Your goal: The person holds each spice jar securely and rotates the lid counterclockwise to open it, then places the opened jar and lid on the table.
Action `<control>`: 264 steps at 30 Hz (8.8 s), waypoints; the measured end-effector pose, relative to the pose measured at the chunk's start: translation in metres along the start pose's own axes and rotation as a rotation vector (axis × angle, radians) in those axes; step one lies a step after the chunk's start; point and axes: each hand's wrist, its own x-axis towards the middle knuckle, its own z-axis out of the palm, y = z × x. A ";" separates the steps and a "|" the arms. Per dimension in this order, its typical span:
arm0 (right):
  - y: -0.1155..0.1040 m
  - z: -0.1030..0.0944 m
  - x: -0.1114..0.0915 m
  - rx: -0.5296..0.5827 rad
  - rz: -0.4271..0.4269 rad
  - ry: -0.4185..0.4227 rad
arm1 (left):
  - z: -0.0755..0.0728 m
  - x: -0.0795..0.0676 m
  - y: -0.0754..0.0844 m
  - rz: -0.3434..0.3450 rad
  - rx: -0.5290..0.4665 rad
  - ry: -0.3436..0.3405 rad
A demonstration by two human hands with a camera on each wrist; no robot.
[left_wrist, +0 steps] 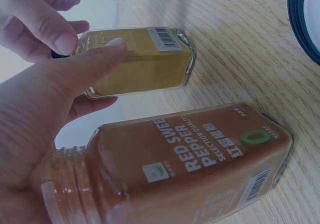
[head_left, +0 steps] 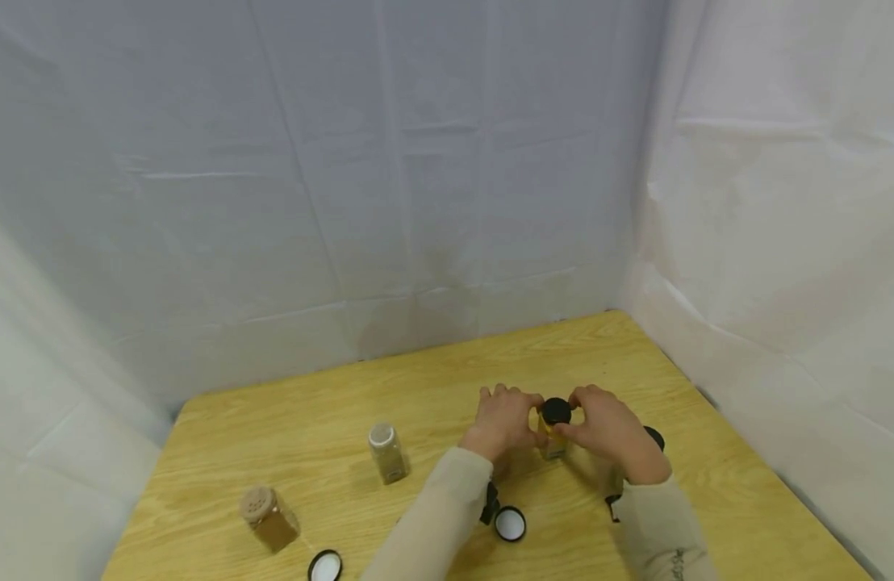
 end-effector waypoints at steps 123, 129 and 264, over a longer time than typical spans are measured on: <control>0.004 0.063 -0.039 0.088 -0.032 -0.003 | 0.005 0.009 -0.002 -0.005 0.027 0.014; 0.012 0.073 -0.040 0.128 -0.082 -0.020 | 0.005 0.009 -0.002 -0.004 0.047 0.002; 0.055 -0.015 -0.071 0.071 0.074 0.145 | 0.013 0.015 0.068 0.124 0.173 0.043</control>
